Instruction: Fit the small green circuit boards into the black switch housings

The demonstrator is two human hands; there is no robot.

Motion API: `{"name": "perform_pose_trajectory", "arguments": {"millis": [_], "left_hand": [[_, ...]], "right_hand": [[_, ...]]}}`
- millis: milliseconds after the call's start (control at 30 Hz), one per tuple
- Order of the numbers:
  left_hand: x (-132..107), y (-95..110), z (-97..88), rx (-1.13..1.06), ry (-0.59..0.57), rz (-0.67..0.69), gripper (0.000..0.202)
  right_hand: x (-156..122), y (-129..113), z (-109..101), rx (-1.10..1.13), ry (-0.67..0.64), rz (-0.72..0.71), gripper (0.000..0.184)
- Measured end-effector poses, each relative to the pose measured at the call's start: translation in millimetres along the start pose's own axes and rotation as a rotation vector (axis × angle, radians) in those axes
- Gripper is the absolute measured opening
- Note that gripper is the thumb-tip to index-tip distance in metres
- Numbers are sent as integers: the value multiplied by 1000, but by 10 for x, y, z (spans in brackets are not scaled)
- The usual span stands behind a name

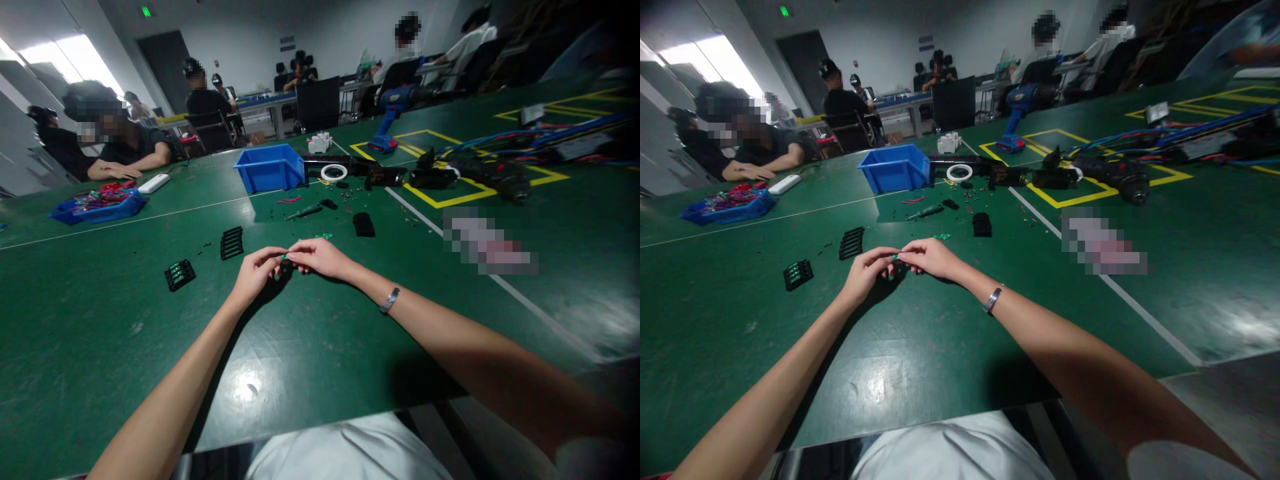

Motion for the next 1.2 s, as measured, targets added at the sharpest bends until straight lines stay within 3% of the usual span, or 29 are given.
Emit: {"name": "perform_pose_trajectory", "arguments": {"millis": [1200], "left_hand": [[3,-8,9,11,-22,18,29]], "right_hand": [[5,7,10,25,-45,6,29]]}}
Point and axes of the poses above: each hand's wrist, its own x-axis towards the middle knuckle, its own z-axis out of the palm, y = z × x, the point moved 8 cm from there along x, towards the middle knuckle, and after that the axes turned 1 degree about z, right-handed, at the moved point
